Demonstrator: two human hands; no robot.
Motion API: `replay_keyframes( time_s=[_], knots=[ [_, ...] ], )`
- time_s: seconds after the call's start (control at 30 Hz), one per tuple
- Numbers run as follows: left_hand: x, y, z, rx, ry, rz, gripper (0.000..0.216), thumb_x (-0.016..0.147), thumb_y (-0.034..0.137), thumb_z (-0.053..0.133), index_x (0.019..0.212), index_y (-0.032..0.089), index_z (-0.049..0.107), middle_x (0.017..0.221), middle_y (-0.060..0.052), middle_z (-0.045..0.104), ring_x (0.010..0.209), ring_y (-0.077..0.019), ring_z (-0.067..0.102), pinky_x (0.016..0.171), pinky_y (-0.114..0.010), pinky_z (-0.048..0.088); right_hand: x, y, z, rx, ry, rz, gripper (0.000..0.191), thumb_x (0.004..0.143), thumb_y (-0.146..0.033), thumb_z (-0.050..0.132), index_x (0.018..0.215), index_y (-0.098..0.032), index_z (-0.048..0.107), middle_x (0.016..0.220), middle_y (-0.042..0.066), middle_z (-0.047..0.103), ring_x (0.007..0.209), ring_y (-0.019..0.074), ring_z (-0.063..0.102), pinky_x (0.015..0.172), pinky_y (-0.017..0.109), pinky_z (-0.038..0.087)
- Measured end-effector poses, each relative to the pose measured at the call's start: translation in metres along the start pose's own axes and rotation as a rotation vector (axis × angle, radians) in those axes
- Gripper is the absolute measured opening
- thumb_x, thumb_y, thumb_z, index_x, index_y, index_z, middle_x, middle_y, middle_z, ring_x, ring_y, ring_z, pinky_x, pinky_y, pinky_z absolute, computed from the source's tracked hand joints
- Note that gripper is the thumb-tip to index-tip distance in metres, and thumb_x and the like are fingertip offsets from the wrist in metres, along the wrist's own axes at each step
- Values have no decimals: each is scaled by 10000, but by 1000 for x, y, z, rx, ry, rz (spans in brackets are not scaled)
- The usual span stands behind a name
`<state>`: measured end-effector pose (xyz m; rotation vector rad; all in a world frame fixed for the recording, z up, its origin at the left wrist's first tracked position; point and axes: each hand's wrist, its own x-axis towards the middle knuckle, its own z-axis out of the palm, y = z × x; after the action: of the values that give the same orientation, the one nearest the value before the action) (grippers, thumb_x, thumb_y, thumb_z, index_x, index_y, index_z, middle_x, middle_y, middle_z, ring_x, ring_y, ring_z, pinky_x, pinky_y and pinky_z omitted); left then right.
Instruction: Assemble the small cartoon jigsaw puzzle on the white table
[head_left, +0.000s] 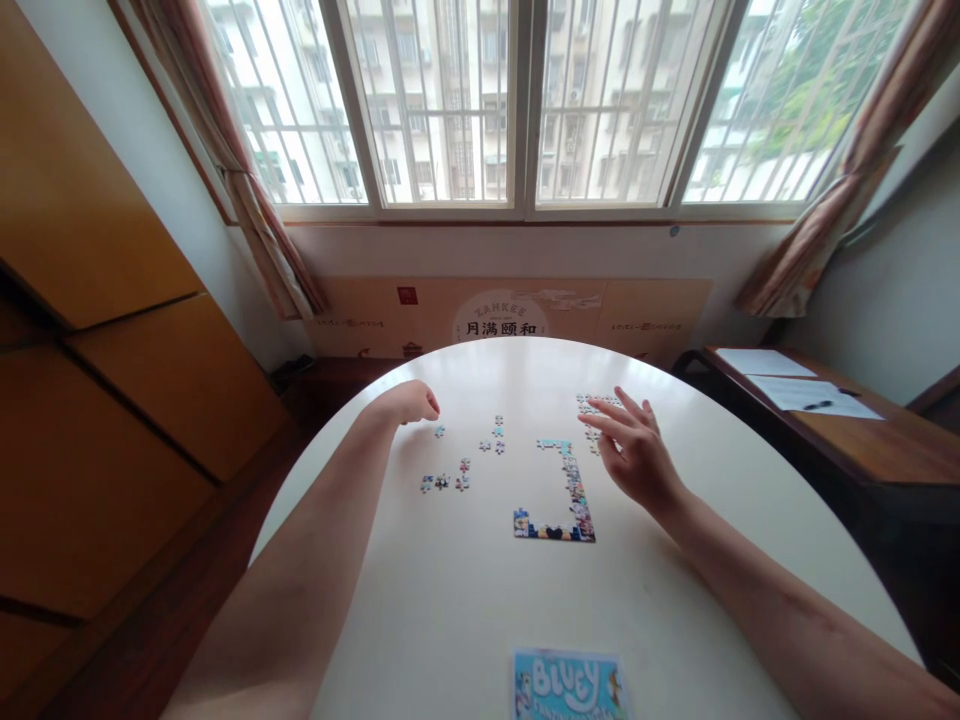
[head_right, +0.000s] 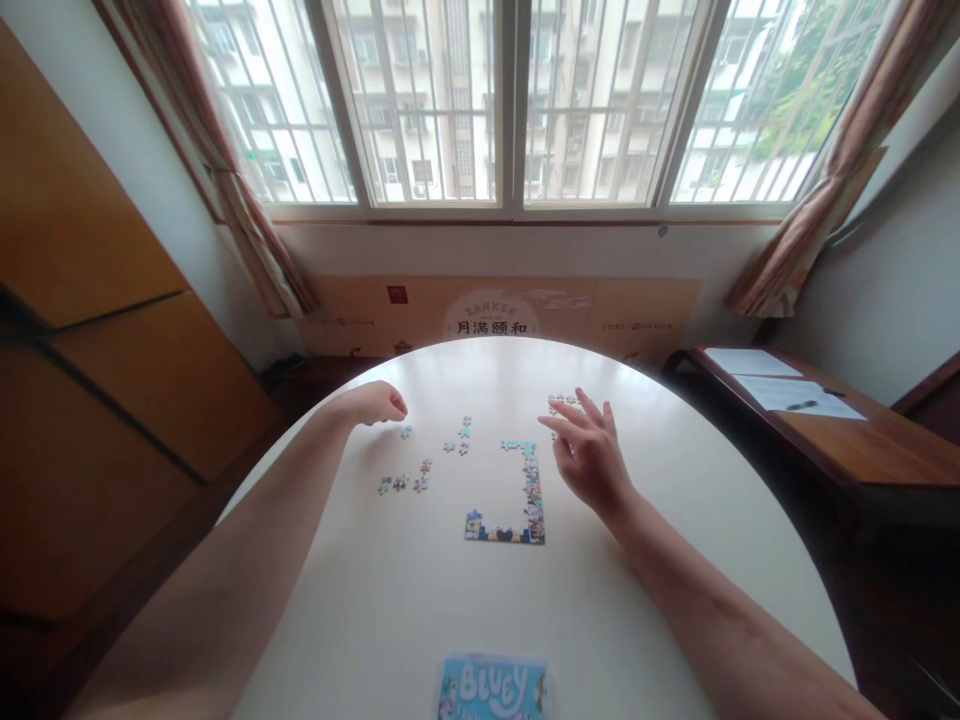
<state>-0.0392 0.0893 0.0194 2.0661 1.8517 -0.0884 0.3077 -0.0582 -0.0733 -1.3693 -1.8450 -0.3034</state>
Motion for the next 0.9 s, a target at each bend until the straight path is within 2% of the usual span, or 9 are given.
replay_keyframes(
  time_s=[0.1, 0.2, 0.43, 0.7, 0.9],
  knots=[
    [2, 4, 5, 81, 13, -30, 233, 667, 328, 751, 807, 142, 768, 831, -126, 751, 732, -246, 687, 665, -296, 531, 0, 1, 2, -3, -8, -3, 394, 877, -121, 471, 1110, -269, 753, 1338, 47, 679, 1447, 362, 404, 1141, 732, 249],
    [6, 8, 11, 156, 27, -55, 258, 620, 389, 798, 659, 146, 724, 709, -131, 719, 712, -276, 688, 712, -341, 542, 0, 1, 3, 2, -26, -1, 404, 870, -116, 469, 1115, -265, 753, 1324, 50, 687, 1441, 358, 414, 1144, 725, 249],
    [3, 18, 17, 218, 65, -65, 241, 598, 397, 815, 625, 189, 696, 640, -120, 686, 718, -297, 695, 714, -365, 532, 1, -3, 1, 27, -70, -8, 411, 863, -113, 468, 1106, -272, 759, 1326, 52, 685, 1456, 338, 397, 1157, 705, 242],
    [1, 24, 14, 246, 1, -83, 233, 580, 388, 798, 520, 207, 663, 506, -84, 608, 698, -306, 685, 718, -380, 526, 0, -3, 0, 31, -82, -12, 401, 874, -109, 465, 1090, -260, 767, 1321, 57, 685, 1441, 335, 422, 1168, 691, 252],
    [8, 28, 18, 268, -18, -70, 194, 571, 320, 818, 539, 193, 675, 543, -95, 634, 676, -297, 674, 706, -376, 527, 0, -5, -1, 37, -121, 0, 406, 881, -112, 452, 1067, -280, 771, 1308, 28, 688, 1452, 314, 412, 1186, 671, 241]
  ],
)
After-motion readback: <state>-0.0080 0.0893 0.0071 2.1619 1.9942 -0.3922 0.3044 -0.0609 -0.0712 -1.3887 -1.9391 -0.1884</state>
